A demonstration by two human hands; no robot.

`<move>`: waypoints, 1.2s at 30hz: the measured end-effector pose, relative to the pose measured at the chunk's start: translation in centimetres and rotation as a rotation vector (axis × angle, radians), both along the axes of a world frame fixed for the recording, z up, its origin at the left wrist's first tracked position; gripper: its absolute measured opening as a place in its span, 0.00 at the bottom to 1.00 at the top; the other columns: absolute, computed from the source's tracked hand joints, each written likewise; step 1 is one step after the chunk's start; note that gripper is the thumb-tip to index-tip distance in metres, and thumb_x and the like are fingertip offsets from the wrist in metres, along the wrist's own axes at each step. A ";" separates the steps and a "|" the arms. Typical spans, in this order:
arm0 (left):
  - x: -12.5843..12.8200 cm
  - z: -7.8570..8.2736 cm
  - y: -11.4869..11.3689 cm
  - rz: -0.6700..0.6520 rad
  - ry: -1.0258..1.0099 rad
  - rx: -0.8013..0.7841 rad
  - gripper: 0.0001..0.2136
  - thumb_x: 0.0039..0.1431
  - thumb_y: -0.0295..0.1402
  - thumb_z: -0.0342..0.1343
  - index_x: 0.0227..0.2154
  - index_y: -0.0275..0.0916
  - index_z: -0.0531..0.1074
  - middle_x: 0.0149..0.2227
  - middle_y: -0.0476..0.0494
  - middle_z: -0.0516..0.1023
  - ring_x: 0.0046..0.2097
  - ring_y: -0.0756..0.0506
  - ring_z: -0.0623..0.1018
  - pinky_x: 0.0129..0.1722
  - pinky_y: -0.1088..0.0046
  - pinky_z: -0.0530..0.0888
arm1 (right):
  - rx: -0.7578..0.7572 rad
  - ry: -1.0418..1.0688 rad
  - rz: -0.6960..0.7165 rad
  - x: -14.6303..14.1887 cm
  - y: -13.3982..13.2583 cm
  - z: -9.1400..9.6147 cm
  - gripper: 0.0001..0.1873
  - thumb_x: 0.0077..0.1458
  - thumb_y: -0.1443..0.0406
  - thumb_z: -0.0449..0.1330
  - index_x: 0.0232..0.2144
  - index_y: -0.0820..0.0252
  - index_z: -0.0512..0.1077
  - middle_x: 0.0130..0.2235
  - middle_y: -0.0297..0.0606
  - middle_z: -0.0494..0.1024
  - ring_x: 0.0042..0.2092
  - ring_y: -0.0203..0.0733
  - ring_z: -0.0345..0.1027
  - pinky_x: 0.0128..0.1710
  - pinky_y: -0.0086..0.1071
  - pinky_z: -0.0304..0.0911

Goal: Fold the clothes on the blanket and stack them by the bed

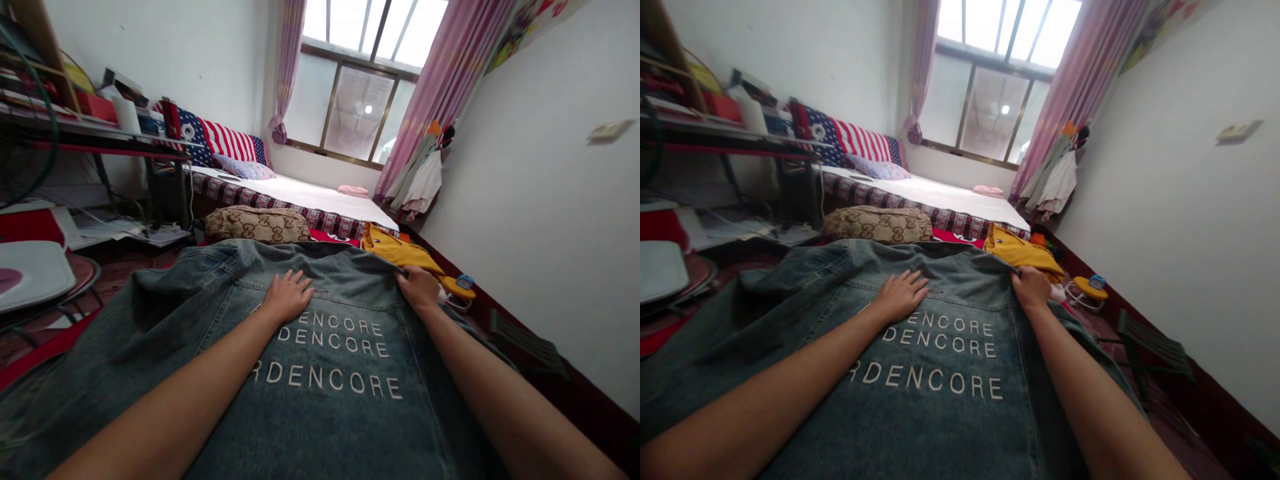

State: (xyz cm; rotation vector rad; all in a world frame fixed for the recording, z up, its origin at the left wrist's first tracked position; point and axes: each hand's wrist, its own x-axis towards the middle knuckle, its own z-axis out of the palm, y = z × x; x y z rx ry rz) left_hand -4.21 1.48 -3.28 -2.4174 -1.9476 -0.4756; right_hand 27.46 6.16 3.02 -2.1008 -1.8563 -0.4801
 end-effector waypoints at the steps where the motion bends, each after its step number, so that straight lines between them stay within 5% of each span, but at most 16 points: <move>1: 0.0 0.0 0.0 -0.008 0.000 -0.001 0.24 0.67 0.46 0.37 0.61 0.47 0.64 0.67 0.43 0.57 0.67 0.34 0.56 0.62 0.45 0.55 | 0.005 -0.005 -0.040 0.2 0.2 0.0 0.19 0.59 0.56 0.53 0.43 0.59 0.77 0.45 0.49 0.78 0.47 0.53 0.72 0.42 0.39 0.62; 6: -0.1 -0.1 0.2 -0.019 0.002 -0.030 0.24 0.67 0.46 0.36 0.61 0.49 0.63 0.68 0.45 0.55 0.67 0.34 0.54 0.62 0.43 0.53 | 0.012 -0.031 -0.071 -3.3 0.5 -0.5 0.18 0.55 0.71 0.51 0.45 0.66 0.75 0.48 0.56 0.75 0.51 0.55 0.67 0.48 0.44 0.58; 11: 0.0 -0.1 0.2 -0.014 0.007 -0.020 0.24 0.67 0.46 0.37 0.62 0.50 0.62 0.67 0.46 0.55 0.68 0.34 0.54 0.62 0.43 0.53 | 0.218 0.099 0.416 -12.2 -0.7 -0.5 0.25 0.58 0.66 0.51 0.59 0.59 0.65 0.61 0.45 0.65 0.61 0.50 0.56 0.61 0.44 0.47; 14: 0.0 -0.2 0.2 -0.010 -0.015 0.003 0.23 0.67 0.46 0.38 0.60 0.50 0.64 0.67 0.46 0.57 0.67 0.34 0.56 0.62 0.43 0.54 | 0.048 0.093 0.547 -15.0 -1.4 -2.2 0.29 0.63 0.56 0.47 0.65 0.51 0.54 0.68 0.37 0.53 0.68 0.49 0.42 0.64 0.48 0.42; 17: -0.1 -0.2 0.1 -0.009 -0.054 0.027 0.22 0.67 0.46 0.39 0.59 0.49 0.66 0.65 0.46 0.61 0.66 0.36 0.58 0.62 0.46 0.56 | -0.349 0.108 0.541 -15.3 -1.3 -4.7 0.29 0.65 0.51 0.41 0.66 0.46 0.52 0.70 0.35 0.48 0.70 0.52 0.38 0.64 0.56 0.42; 19: -0.1 -0.2 0.0 -0.011 -0.084 0.048 0.21 0.66 0.46 0.42 0.56 0.48 0.69 0.63 0.46 0.65 0.65 0.37 0.60 0.62 0.50 0.58 | -0.449 0.128 0.539 -15.0 -1.0 -5.8 0.29 0.66 0.51 0.39 0.66 0.45 0.52 0.70 0.35 0.48 0.70 0.52 0.38 0.64 0.59 0.39; 23: -0.6 0.4 0.3 0.038 -0.139 0.158 0.17 0.64 0.40 0.48 0.50 0.42 0.74 0.58 0.41 0.70 0.60 0.41 0.67 0.61 0.62 0.62 | -0.381 0.179 0.544 -14.8 -0.9 -6.1 0.28 0.66 0.51 0.40 0.65 0.46 0.55 0.69 0.36 0.50 0.69 0.51 0.40 0.64 0.58 0.39; 28: -4.2 3.8 2.5 0.194 0.008 0.406 0.18 0.63 0.39 0.49 0.52 0.37 0.71 0.57 0.37 0.70 0.63 0.37 0.60 0.66 0.53 0.49 | -0.350 0.248 0.551 -14.8 -1.2 -5.8 0.28 0.66 0.50 0.43 0.64 0.48 0.58 0.68 0.37 0.53 0.69 0.50 0.43 0.64 0.56 0.41; 32: -8.1 7.0 4.5 0.373 0.064 0.261 0.23 0.66 0.45 0.43 0.45 0.29 0.75 0.50 0.29 0.75 0.58 0.34 0.67 0.64 0.49 0.46 | -0.327 0.252 0.556 -14.7 -1.1 -6.0 0.27 0.66 0.51 0.44 0.63 0.48 0.60 0.68 0.38 0.55 0.68 0.51 0.44 0.64 0.56 0.42; 36: -10.5 8.8 5.3 0.386 -0.005 0.130 0.32 0.68 0.47 0.37 0.40 0.20 0.76 0.43 0.25 0.77 0.52 0.31 0.73 0.55 0.47 0.60 | -0.317 0.267 0.562 -14.6 -1.0 -6.1 0.26 0.65 0.51 0.44 0.62 0.48 0.61 0.67 0.37 0.56 0.68 0.51 0.45 0.64 0.55 0.43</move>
